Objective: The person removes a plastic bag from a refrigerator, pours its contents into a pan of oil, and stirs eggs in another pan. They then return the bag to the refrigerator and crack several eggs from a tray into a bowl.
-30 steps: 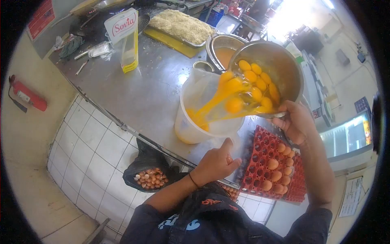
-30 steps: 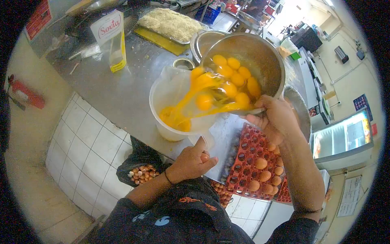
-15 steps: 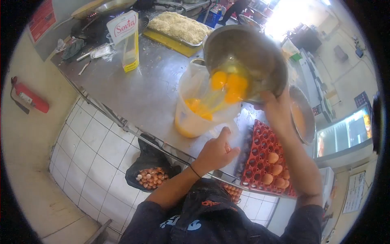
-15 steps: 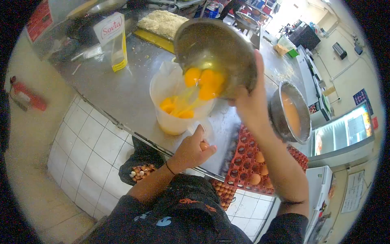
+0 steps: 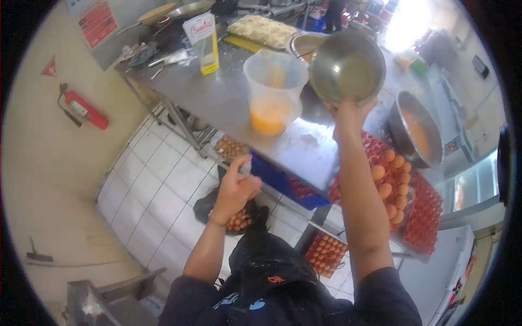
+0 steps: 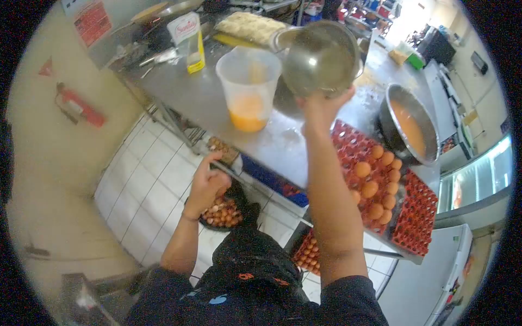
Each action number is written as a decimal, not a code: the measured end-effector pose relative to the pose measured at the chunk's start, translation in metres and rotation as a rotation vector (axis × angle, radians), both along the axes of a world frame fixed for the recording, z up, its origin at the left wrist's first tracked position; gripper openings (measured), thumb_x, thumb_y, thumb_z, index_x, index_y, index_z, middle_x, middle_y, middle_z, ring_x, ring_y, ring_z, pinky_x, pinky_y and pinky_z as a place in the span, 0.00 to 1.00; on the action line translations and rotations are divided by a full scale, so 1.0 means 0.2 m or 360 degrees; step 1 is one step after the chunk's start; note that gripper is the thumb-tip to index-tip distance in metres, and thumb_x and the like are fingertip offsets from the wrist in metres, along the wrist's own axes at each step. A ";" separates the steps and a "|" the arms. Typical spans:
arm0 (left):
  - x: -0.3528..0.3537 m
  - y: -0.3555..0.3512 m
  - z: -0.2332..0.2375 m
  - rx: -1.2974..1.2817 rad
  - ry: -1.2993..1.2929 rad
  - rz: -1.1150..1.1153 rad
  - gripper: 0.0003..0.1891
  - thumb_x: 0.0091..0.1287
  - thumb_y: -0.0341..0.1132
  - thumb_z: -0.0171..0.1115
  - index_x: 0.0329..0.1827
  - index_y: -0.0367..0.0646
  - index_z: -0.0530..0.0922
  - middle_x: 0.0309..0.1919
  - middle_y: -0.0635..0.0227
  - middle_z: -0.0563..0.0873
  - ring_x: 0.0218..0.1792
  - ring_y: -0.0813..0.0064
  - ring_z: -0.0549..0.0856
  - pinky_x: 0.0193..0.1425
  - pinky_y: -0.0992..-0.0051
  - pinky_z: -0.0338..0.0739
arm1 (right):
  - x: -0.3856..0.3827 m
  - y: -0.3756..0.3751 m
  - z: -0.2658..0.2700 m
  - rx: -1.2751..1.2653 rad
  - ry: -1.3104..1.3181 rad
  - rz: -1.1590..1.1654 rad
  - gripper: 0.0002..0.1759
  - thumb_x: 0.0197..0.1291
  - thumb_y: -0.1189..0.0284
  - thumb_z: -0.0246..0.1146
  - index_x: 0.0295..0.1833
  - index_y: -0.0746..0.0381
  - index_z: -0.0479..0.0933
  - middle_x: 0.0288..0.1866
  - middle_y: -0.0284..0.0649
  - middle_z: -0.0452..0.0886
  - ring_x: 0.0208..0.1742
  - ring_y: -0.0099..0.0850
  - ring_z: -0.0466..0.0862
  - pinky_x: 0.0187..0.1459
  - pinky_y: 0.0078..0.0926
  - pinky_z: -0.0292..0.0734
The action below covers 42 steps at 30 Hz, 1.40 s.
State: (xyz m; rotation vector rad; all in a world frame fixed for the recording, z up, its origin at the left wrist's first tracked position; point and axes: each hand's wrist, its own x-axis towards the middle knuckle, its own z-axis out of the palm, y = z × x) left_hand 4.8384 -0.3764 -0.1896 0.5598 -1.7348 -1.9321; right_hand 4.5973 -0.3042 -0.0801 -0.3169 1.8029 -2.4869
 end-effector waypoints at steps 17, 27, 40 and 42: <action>1.90 0.24 -0.59 0.0932 -0.0249 0.0948 0.15 0.49 0.28 0.53 0.42 0.41 0.66 0.31 0.63 0.75 0.29 0.77 0.76 0.31 0.78 0.73 | 0.71 0.13 -0.95 -0.0013 -0.0967 0.0393 0.20 0.61 0.58 0.52 0.48 0.63 0.64 0.35 0.44 0.75 0.28 0.34 0.78 0.30 0.29 0.76; 1.29 -0.23 -0.20 -0.0969 -0.0366 -0.0479 0.29 0.45 0.32 0.68 0.52 0.37 0.66 0.45 0.55 0.73 0.48 0.57 0.73 0.54 0.68 0.69 | 1.92 -0.06 -0.93 0.0378 -0.0634 0.2142 0.26 0.58 0.61 0.58 0.56 0.66 0.64 0.50 0.42 0.74 0.44 0.25 0.75 0.42 0.22 0.73; 1.72 -0.58 -0.66 -0.1157 -0.1151 -0.0079 0.32 0.48 0.43 0.68 0.53 0.34 0.68 0.50 0.50 0.71 0.55 0.55 0.68 0.56 0.65 0.66 | 0.53 0.75 -0.50 0.2023 0.0529 -0.0811 0.26 0.43 0.72 0.64 0.51 0.60 0.67 0.46 0.51 0.68 0.47 0.48 0.73 0.45 0.40 0.71; 1.96 -0.57 -0.86 -0.0996 -0.1330 -0.0136 0.38 0.48 0.58 0.60 0.53 0.33 0.69 0.52 0.47 0.71 0.55 0.54 0.70 0.60 0.59 0.56 | 0.47 0.76 -0.51 0.2114 0.0375 -0.0897 0.24 0.42 0.74 0.62 0.49 0.62 0.67 0.44 0.50 0.68 0.45 0.48 0.73 0.45 0.43 0.70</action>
